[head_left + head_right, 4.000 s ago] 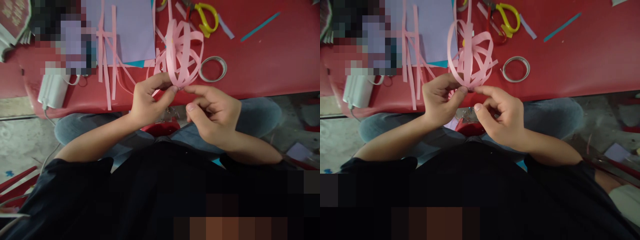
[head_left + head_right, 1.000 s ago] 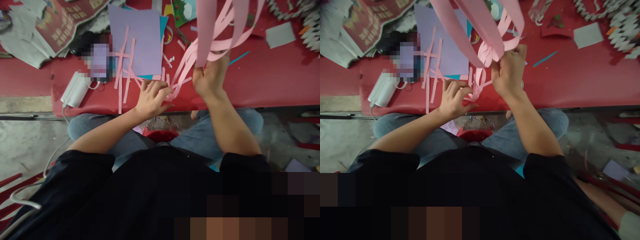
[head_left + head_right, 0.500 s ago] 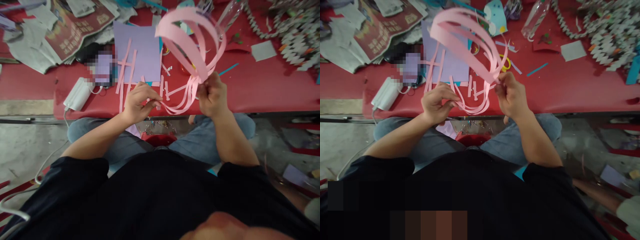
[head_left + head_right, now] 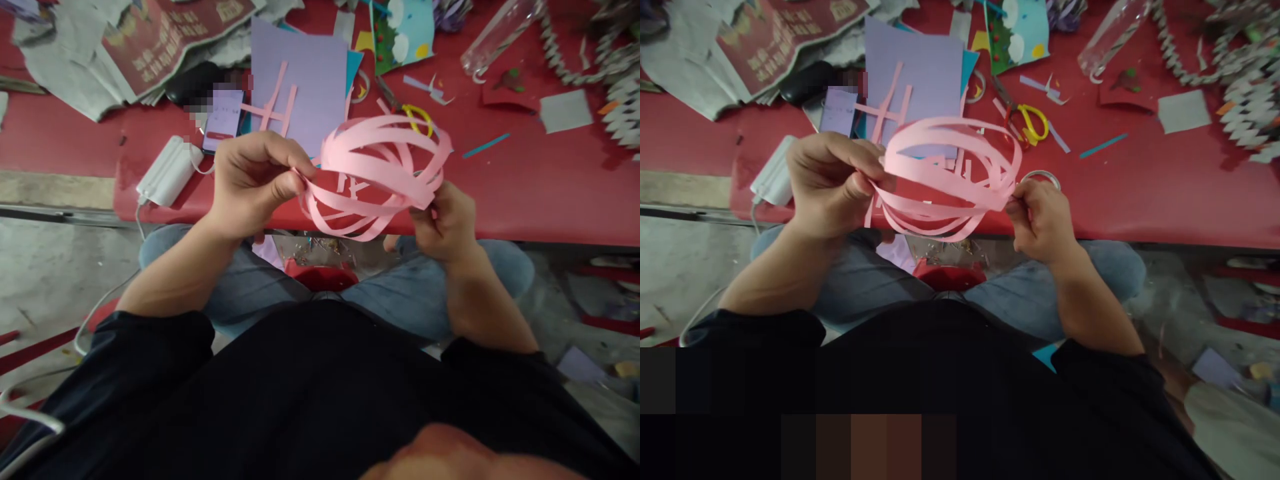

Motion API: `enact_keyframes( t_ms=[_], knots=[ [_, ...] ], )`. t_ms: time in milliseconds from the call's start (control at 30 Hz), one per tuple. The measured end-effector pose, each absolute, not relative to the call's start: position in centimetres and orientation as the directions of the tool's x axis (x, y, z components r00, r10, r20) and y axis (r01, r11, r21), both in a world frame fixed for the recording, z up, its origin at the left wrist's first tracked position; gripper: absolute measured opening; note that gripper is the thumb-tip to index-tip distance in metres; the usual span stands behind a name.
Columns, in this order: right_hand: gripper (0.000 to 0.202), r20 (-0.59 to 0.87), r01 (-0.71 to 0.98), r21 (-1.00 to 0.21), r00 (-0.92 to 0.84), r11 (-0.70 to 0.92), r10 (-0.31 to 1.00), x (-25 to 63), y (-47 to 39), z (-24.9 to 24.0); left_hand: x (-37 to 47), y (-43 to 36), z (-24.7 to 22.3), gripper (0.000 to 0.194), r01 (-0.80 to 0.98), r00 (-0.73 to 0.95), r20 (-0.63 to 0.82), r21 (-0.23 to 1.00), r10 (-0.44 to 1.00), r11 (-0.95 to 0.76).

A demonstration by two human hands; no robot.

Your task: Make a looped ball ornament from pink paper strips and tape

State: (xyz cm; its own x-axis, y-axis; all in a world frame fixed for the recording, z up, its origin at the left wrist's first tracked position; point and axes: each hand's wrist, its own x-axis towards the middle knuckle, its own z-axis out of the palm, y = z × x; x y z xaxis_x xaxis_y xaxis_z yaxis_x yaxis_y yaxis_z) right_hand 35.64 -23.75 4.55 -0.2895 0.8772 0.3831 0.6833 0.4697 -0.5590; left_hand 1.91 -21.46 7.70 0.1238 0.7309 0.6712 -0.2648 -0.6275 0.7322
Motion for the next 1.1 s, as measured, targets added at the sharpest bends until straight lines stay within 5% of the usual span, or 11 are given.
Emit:
enact_keyframes(
  t_ms=[300, 467, 1100],
  knots=[
    [0.019, 0.515, 0.695, -0.438, -0.327, 0.571, 0.793, 36.5, -23.6, 4.7, 1.7, -20.7, 6.8, 0.032, -0.365, 0.136, 0.759, 0.636, 0.636, -0.680],
    [0.020, 0.533, 0.684, -0.414, -0.352, 0.600, 0.769, 36.7, -23.4, 4.6, 1.9, -21.4, 7.2, 0.037, -0.317, 0.143, 0.697, 0.705, 0.703, -0.634],
    [0.011, 0.644, 0.594, -0.356, -0.403, 0.721, 0.650, 35.8, -23.4, 6.0, 1.5, -21.6, 7.3, 0.023, -0.318, 0.193, 0.670, 0.734, 0.716, -0.601]
  ],
)
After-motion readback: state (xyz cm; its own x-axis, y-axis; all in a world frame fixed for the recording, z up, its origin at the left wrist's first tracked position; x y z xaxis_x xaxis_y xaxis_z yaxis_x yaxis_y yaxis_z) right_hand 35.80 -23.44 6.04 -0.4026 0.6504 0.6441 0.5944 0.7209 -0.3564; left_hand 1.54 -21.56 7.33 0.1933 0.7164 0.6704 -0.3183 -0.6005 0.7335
